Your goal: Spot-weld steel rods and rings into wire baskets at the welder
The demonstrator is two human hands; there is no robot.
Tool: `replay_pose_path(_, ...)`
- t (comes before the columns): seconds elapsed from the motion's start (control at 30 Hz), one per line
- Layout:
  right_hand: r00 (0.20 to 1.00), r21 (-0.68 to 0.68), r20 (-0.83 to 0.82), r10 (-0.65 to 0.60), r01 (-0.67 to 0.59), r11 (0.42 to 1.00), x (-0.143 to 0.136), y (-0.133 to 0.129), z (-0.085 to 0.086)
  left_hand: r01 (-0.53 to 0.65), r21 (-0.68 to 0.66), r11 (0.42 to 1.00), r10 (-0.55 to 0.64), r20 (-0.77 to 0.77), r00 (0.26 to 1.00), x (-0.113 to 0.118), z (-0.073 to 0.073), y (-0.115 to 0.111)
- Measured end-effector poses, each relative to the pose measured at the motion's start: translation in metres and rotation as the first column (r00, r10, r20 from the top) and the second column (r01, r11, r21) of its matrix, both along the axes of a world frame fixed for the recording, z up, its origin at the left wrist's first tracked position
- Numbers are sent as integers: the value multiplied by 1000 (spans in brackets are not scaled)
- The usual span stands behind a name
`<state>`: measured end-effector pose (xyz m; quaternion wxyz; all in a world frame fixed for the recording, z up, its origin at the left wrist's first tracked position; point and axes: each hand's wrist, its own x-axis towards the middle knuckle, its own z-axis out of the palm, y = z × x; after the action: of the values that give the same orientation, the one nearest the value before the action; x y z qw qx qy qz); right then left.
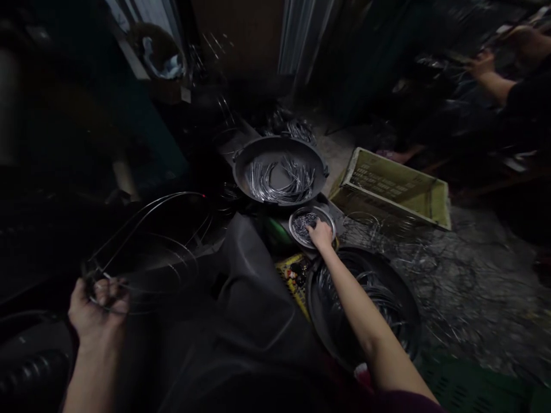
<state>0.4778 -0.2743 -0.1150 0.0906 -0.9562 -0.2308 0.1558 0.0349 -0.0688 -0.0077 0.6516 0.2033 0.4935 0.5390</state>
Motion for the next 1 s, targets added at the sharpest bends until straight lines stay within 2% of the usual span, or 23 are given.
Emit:
replay_pose_path(0.1,1000,-30,-28,-1,1,1000,-11,11,2,-92,3,996,91,77,993,17,0,4)
replay_pose_path(0.17,999,-38,-45,-20,18,999,-15,11,7,-79,-16,997,80,105,991,27,-2,7)
replay_pose_path(0.23,998,-28,-47,-48,47,999,-14,7,8,-84,41,996,80,86,993,32,-8,14)
replay_pose_path(0.27,998,14,-31,-58,58,998,-13,4,8,-106,77,991,102,64,993,33,-11,17)
replay_pose_path(0.33,986,130,-22,-167,168,977,-15,1,11,-162,139,977,161,18,987,32,-16,22)
replay_pose_path(0.4,962,241,-59,-268,274,931,-26,5,19,-213,174,961,219,-17,976,29,-21,23)
replay_pose_path(0.47,946,385,-187,-265,319,866,-50,20,33,-253,200,947,266,-43,963,26,-24,23)
replay_pose_path(0.53,907,537,-404,-118,339,772,-87,48,50,-279,224,934,299,-62,952,22,-27,22)
replay_pose_path(0.57,852,583,-523,2,356,730,-108,65,59,-289,238,927,314,-70,947,21,-27,22)
replay_pose_path(0.63,681,617,-692,239,386,686,-153,104,75,-302,270,914,335,-82,939,19,-28,23)
replay_pose_path(0.7,545,641,-743,388,413,647,-195,142,89,-302,289,908,340,-91,936,16,-26,23)
replay_pose_path(0.83,446,658,-750,489,428,620,-252,199,110,-312,303,901,351,-84,933,9,-25,25)
replay_pose_path(1.0,353,649,-758,549,488,583,-279,228,122,-347,307,886,391,-93,916,0,-30,31)
